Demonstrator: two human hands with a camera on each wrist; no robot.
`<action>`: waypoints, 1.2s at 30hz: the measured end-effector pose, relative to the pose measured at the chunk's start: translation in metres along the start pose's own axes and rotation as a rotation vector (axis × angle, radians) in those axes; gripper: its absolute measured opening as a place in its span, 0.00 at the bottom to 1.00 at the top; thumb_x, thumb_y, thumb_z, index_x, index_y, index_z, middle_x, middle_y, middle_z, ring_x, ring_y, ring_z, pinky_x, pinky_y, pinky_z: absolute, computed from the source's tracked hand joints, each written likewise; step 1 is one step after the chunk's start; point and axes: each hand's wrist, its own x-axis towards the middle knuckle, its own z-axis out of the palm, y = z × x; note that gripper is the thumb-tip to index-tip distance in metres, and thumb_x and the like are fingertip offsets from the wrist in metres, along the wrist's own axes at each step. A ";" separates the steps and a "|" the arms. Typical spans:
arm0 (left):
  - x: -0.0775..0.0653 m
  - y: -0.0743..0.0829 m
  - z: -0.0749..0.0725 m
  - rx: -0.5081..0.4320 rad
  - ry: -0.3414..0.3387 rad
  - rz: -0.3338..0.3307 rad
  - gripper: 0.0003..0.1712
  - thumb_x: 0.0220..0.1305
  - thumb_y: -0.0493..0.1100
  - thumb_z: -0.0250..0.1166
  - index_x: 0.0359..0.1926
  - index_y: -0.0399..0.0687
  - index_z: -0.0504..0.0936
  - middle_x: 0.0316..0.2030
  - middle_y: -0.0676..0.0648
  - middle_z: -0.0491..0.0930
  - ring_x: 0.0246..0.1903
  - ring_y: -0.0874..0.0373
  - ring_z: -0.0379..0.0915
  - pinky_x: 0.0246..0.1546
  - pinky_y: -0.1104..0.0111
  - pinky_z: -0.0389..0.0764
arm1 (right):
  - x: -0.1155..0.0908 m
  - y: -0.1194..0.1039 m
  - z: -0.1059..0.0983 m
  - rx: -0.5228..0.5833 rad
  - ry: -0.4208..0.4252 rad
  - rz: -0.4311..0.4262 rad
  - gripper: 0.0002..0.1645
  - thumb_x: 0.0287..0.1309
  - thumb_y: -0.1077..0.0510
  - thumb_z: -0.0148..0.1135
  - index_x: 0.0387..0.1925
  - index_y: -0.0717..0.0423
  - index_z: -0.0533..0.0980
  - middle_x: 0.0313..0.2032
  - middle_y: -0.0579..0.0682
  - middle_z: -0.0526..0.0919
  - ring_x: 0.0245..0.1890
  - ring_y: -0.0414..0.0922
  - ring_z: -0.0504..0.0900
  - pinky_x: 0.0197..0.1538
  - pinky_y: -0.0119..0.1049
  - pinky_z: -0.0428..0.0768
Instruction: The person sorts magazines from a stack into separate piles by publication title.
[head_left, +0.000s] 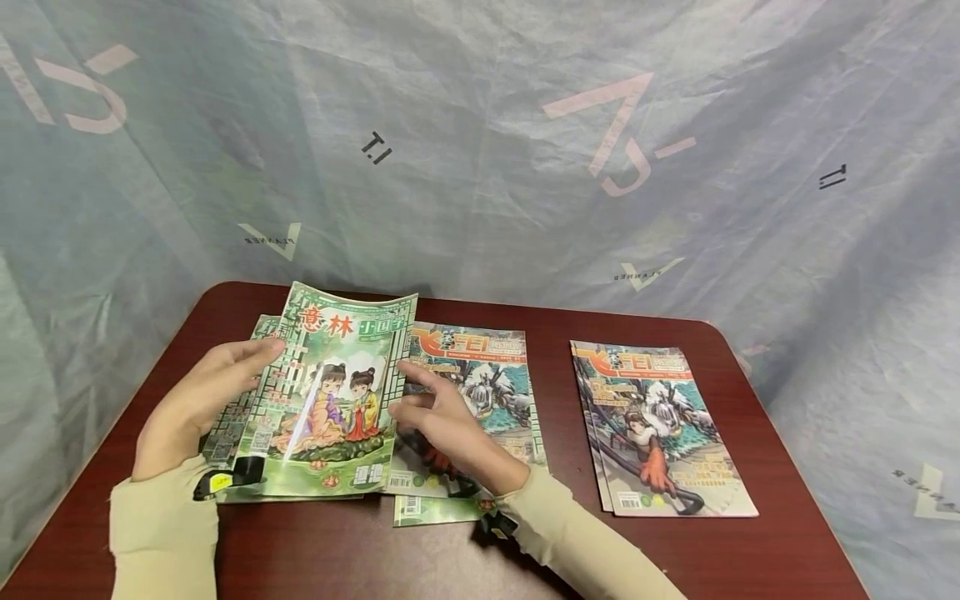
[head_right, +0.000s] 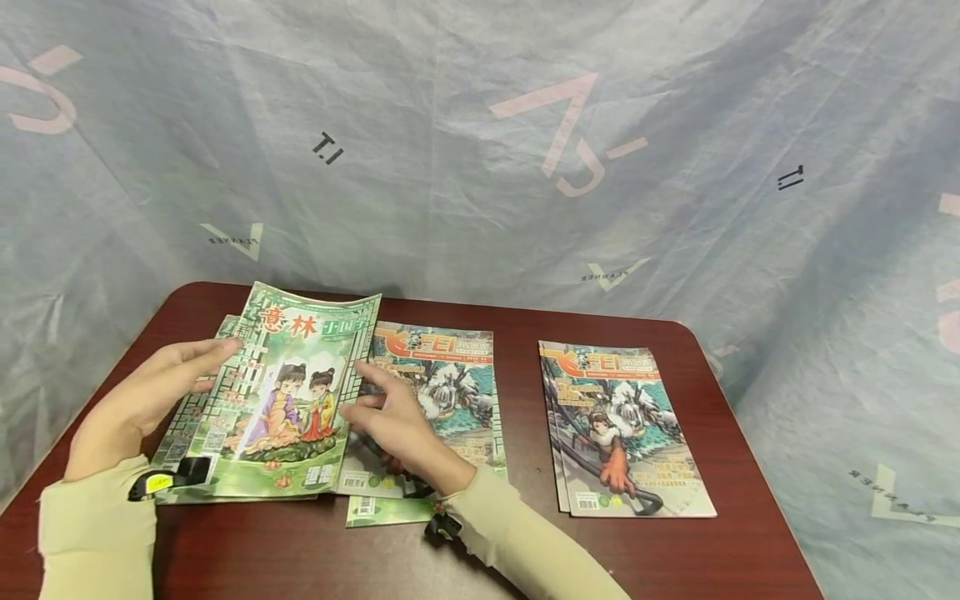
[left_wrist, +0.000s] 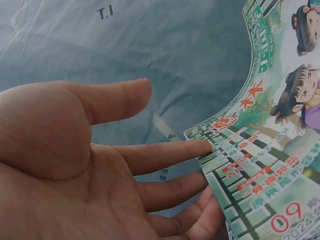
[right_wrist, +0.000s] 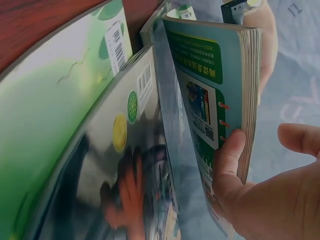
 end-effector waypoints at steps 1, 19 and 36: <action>0.000 -0.002 -0.001 0.005 0.003 -0.007 0.44 0.92 0.54 0.46 0.83 0.18 0.48 0.83 0.19 0.46 0.82 0.19 0.43 0.76 0.29 0.60 | 0.002 0.000 0.002 0.005 -0.002 0.005 0.46 0.68 0.64 0.71 0.85 0.54 0.66 0.61 0.63 0.88 0.50 0.51 0.91 0.59 0.43 0.89; -0.005 -0.018 -0.019 -0.021 0.029 -0.120 0.49 0.91 0.60 0.42 0.85 0.20 0.42 0.84 0.18 0.38 0.79 0.13 0.38 0.77 0.25 0.53 | 0.017 0.012 0.025 0.073 -0.068 0.055 0.48 0.70 0.64 0.71 0.86 0.59 0.61 0.81 0.63 0.66 0.55 0.49 0.88 0.65 0.48 0.86; 0.000 -0.027 -0.014 0.076 0.086 -0.168 0.48 0.91 0.61 0.41 0.85 0.23 0.45 0.82 0.16 0.42 0.79 0.14 0.41 0.73 0.22 0.55 | 0.018 0.017 0.022 0.075 -0.091 0.113 0.52 0.71 0.64 0.71 0.88 0.61 0.55 0.82 0.65 0.62 0.69 0.58 0.80 0.65 0.46 0.87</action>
